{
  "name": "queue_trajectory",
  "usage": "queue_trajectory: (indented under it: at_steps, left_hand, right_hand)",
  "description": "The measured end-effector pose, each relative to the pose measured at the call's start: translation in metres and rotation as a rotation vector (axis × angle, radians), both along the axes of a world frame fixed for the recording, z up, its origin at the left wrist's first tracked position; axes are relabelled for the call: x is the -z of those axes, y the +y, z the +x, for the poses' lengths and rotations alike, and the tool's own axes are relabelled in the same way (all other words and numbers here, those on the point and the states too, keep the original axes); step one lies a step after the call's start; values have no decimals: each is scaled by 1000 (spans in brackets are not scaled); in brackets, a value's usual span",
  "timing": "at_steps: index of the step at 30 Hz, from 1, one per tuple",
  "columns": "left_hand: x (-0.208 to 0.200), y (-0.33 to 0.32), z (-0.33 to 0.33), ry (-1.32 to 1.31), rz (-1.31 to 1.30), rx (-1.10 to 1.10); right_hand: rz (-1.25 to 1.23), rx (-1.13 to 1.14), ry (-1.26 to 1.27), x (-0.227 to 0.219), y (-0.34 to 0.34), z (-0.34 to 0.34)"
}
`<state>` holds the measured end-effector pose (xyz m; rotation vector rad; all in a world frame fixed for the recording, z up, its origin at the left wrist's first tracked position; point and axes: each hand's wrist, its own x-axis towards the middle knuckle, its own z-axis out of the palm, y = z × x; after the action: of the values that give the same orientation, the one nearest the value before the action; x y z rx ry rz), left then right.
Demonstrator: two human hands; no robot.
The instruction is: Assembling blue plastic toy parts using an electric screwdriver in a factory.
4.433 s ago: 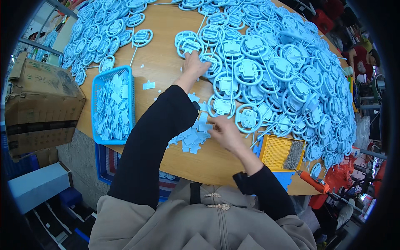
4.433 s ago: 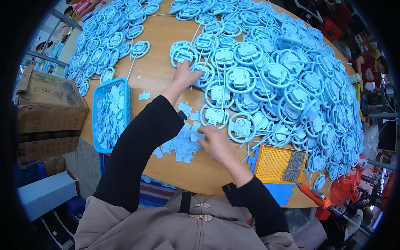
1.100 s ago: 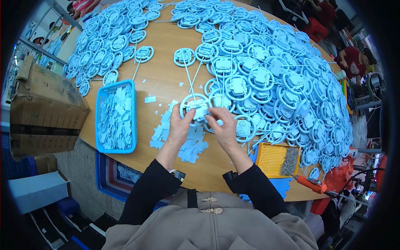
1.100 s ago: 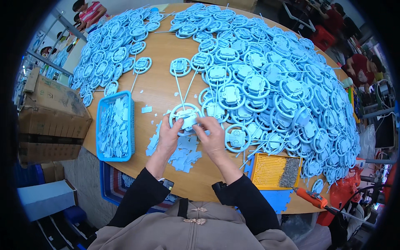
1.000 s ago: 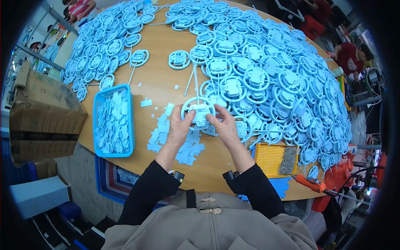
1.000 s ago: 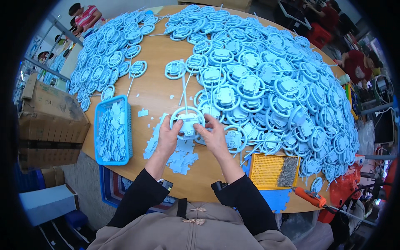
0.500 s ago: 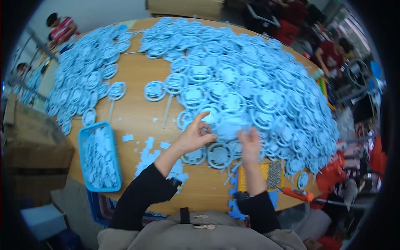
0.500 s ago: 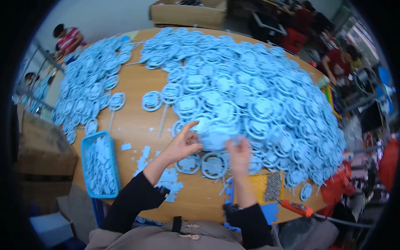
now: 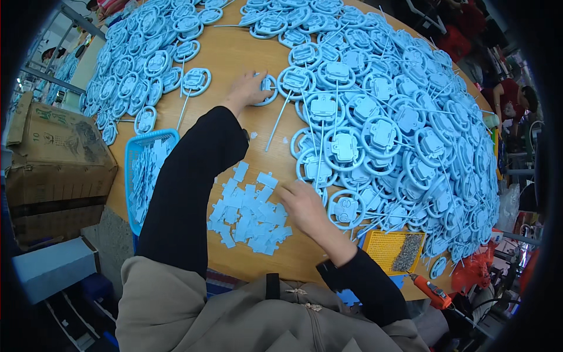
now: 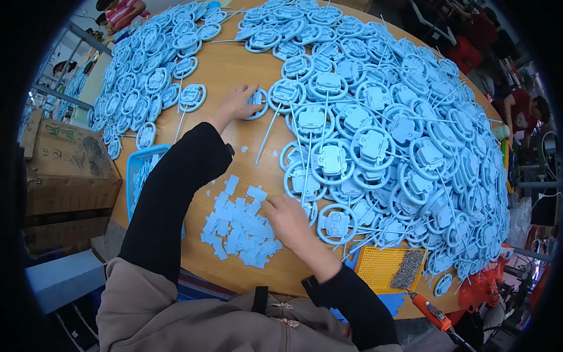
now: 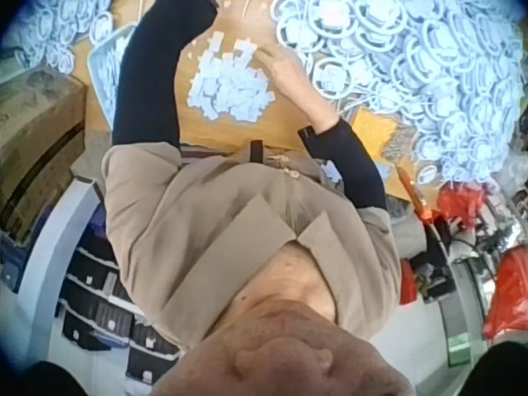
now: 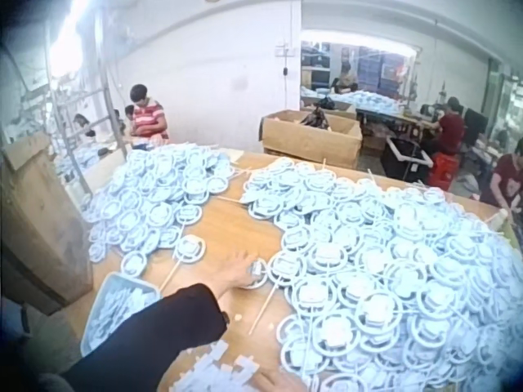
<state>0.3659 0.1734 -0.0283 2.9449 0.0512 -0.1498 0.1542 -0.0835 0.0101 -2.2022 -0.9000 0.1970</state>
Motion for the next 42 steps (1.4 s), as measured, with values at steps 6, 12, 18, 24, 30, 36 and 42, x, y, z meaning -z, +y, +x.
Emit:
queue_trajectory:
  at_steps: [6,12,18,24,30,36,42]
  left_hand:
    - [-42,14,-56,154,37,-38]
    - [-47,54,-159,45,-346,-267]
    - [-29,23,-218,86,-1730,-638]
    - [-43,-68,-211,-35,-1683,-572]
    - [-67,-153,-202,102,-1971,-425]
    - [-66,-179,-200,103,-1871,-385]
    - [-66,-184,-206,217,-1907,-303]
  right_hand:
    - [-233,25,-178,36,43,8]
    - [-248,179,18,50,38,3]
    - [35,155,177,48,45,7]
    - [448,485,-1,-33,3,9]
    - [181,445,-519,-55,-37,14]
    - [-40,391,-453,-50,-68,1]
    - [863,527,565,-26,-92,-5]
